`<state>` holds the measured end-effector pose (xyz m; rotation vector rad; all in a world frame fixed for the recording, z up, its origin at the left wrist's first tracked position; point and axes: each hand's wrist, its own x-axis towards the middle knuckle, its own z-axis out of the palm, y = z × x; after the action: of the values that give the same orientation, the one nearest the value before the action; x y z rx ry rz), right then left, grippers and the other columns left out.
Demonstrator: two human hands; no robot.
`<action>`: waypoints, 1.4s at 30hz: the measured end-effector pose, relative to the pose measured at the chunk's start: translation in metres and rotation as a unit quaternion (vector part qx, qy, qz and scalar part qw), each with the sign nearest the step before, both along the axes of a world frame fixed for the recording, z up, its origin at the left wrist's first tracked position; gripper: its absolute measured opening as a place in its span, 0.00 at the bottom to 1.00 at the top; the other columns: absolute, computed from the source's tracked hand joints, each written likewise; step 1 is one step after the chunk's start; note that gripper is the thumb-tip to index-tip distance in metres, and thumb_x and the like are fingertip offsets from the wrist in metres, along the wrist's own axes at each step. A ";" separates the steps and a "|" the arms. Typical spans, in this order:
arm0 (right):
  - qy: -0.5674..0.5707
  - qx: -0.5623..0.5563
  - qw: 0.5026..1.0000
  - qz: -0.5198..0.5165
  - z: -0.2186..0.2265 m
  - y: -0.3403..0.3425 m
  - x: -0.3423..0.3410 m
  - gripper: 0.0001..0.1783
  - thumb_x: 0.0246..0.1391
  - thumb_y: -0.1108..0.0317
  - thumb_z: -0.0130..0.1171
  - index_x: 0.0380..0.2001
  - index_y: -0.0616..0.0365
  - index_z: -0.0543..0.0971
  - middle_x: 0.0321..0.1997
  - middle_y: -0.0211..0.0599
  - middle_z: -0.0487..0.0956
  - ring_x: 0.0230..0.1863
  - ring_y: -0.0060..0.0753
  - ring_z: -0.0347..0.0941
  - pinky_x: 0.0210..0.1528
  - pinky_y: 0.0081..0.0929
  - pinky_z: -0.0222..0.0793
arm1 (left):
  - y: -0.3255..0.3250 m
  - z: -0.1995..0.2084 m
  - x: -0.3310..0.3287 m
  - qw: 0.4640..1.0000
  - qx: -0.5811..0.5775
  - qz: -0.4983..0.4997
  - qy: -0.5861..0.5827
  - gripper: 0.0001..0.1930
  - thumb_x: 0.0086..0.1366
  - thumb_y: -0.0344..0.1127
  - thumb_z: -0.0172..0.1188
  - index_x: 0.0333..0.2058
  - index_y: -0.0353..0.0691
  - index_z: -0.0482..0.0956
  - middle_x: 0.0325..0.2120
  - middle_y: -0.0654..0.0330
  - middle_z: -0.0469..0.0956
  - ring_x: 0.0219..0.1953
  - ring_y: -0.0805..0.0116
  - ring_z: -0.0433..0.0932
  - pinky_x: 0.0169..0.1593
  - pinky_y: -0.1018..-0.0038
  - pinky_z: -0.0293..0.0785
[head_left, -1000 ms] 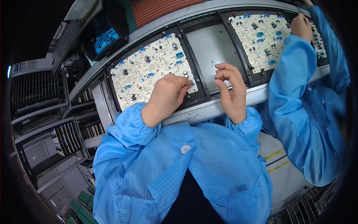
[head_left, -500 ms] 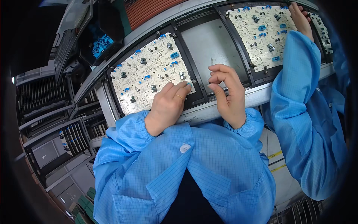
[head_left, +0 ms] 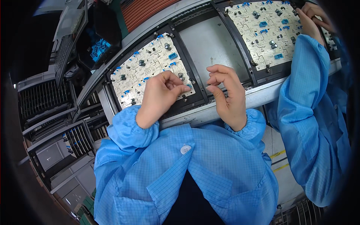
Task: The person is manually placing electronic components onto circuit boards on an assembly line.
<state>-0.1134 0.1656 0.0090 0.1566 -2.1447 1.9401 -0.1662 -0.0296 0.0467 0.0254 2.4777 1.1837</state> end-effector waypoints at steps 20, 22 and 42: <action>-0.016 -0.025 0.999 0.015 0.003 -0.005 0.000 0.08 0.49 0.83 0.56 0.35 0.65 0.74 0.48 0.46 0.74 0.42 0.34 0.74 0.44 0.26 0.70 | 0.010 0.016 -0.035 0.966 -0.167 -0.115 -0.158 0.16 0.50 0.34 0.69 0.14 0.31 0.73 0.12 0.50 0.74 0.19 0.67 0.76 0.25 0.69 0.70; -0.002 -0.009 1.000 -0.002 0.005 -0.005 -0.002 0.08 0.51 0.83 0.55 0.36 0.65 0.74 0.45 0.44 0.76 0.36 0.28 0.74 0.40 0.22 0.70 | 0.016 0.022 -0.041 0.960 -0.189 -0.139 -0.156 0.18 0.51 0.36 0.70 0.14 0.34 0.73 0.11 0.56 0.72 0.17 0.71 0.72 0.23 0.71 0.66; -0.033 -0.207 0.976 -0.056 -0.005 -0.014 0.010 0.08 0.64 0.74 0.49 0.45 0.61 0.68 0.38 0.39 0.78 0.38 0.24 0.72 0.46 0.22 0.68 | -0.250 -0.003 0.016 0.965 -0.248 0.076 -0.032 0.16 0.56 0.31 0.45 0.33 0.25 0.78 0.28 0.33 0.76 0.36 0.37 0.77 0.42 0.56 0.72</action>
<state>-0.1037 0.1515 0.0039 -0.1037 -1.6931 2.2950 -0.1501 -0.2799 0.0433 -0.3405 2.6820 0.5747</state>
